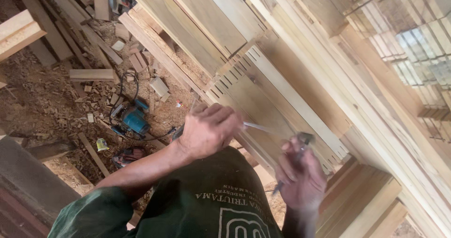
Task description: The person uses a try square and a pencil to mark lines on wooden planks in a workshop. They repeatedly position the square, draw lines, and adjust the wood pieces on a workbench.
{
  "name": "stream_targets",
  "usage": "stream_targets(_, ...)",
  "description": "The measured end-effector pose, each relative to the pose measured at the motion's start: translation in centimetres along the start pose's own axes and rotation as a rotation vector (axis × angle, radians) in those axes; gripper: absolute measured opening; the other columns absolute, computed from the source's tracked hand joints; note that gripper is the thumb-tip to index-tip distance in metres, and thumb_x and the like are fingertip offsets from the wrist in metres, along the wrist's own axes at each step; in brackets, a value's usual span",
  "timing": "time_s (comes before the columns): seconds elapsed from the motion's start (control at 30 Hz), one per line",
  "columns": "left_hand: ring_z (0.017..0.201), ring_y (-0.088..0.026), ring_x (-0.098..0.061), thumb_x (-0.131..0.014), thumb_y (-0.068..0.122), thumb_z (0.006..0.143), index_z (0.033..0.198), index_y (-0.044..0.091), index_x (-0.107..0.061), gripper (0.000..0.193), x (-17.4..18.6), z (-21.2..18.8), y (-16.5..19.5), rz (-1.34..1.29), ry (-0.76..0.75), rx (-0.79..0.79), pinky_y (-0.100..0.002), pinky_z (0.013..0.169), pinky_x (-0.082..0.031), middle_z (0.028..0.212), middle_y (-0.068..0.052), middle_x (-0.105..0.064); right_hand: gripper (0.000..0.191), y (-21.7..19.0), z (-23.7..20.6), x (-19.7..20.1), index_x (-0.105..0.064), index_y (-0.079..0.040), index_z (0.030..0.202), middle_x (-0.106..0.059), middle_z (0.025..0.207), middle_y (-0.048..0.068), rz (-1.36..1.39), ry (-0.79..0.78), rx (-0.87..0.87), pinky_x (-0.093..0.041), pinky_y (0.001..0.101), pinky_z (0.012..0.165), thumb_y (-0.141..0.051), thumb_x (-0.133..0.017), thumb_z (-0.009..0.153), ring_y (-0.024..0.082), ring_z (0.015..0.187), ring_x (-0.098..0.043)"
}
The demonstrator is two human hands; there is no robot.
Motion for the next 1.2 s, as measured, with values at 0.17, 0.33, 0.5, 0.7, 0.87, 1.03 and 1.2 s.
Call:
stream_targets(0.17,0.058,-0.023,-0.064,-0.062,0.023,0.106,0.107,0.013,-0.065,0.01,-2.2,-0.6,-1.9,-0.278,-0.121,0.333,-0.04,0.051,-0.048,0.071,-0.004,-0.066,0.026,2.6,0.4,2.1,-0.063,-0.005,0.103,-0.06,0.093,0.007,-0.102,0.225,0.048,-0.042,0.0246,0.057,-0.026,-0.053,0.115,0.009,0.064,-0.046)
stream_targets(0.33,0.046,-0.026,-0.061,-0.046,0.034,0.101,0.139,0.011,-0.045,0.045,-4.6,-1.1,-3.0,-0.503,-0.433,0.592,-0.043,0.044,-0.048,0.056,-0.006,-0.058,0.028,4.9,4.1,4.3,-0.064,-0.009,0.101,-0.057,0.09,0.004,-0.527,0.267,0.318,-0.049,0.0285,0.072,-0.03,-0.048,0.109,0.013,0.078,-0.053)
stream_targets(0.5,0.066,-0.025,-0.07,-0.041,0.059,0.1,0.131,0.007,-0.048,0.061,-4.3,-1.6,-1.8,-0.564,-0.452,0.476,-0.04,0.053,-0.058,0.08,-0.011,-0.065,0.03,7.9,6.0,6.1,-0.067,-0.007,0.101,-0.054,0.081,-0.002,-0.57,0.385,0.24,-0.035,0.0219,0.047,-0.032,-0.054,0.113,0.005,0.06,-0.045)
stream_targets(0.7,0.091,-0.036,-0.067,-0.047,0.038,0.106,0.117,0.004,-0.061,0.038,-2.0,-1.3,-0.5,-0.605,-0.381,0.323,-0.046,0.073,-0.055,0.104,-0.016,-0.063,0.029,8.1,6.3,5.5,-0.068,-0.007,0.109,-0.062,0.084,-0.002,-0.792,0.297,0.206,-0.044,0.0237,0.05,-0.032,-0.053,0.108,0.008,0.064,-0.057)
stream_targets(0.87,0.078,-0.035,-0.066,-0.048,0.029,0.11,0.098,0.006,-0.058,0.027,-1.6,-0.5,-0.9,-0.61,-0.377,0.439,-0.049,0.071,-0.052,0.089,-0.014,-0.059,0.027,1.7,8.6,3.4,-0.066,-0.012,0.122,-0.063,0.104,0.003,-1.995,0.141,0.758,-0.052,0.0327,0.072,-0.03,-0.057,0.103,0.014,0.087,-0.06)
stream_targets(1.03,0.08,-0.039,-0.064,-0.049,0.026,0.108,0.098,0.005,-0.056,0.024,-0.8,-0.3,-0.9,-0.575,-0.356,0.436,-0.051,0.069,-0.049,0.09,-0.015,-0.059,0.044,-1.2,11.4,3.3,-0.06,-0.01,0.127,-0.062,0.125,0.015,-2.594,0.039,0.681,-0.045,0.0497,0.086,-0.031,-0.07,0.089,0.03,0.106,-0.058)
stream_targets(1.2,0.081,-0.038,-0.064,-0.048,0.027,0.108,0.1,0.005,-0.057,0.025,0.2,0.0,-0.8,-0.566,-0.315,0.426,-0.05,0.07,-0.051,0.091,-0.015,-0.059,0.038,-3.2,13.0,5.1,-0.055,-0.006,0.129,-0.06,0.118,0.015,-2.573,0.042,0.642,-0.047,0.0516,0.092,-0.022,-0.067,0.097,0.035,0.107,-0.06)
Point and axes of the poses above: each hand's wrist, its own z-axis towards the middle knuckle, its own x-axis out of the back of the hand, y = z × x, the point moved 3 cm from there along z, towards the middle knuckle
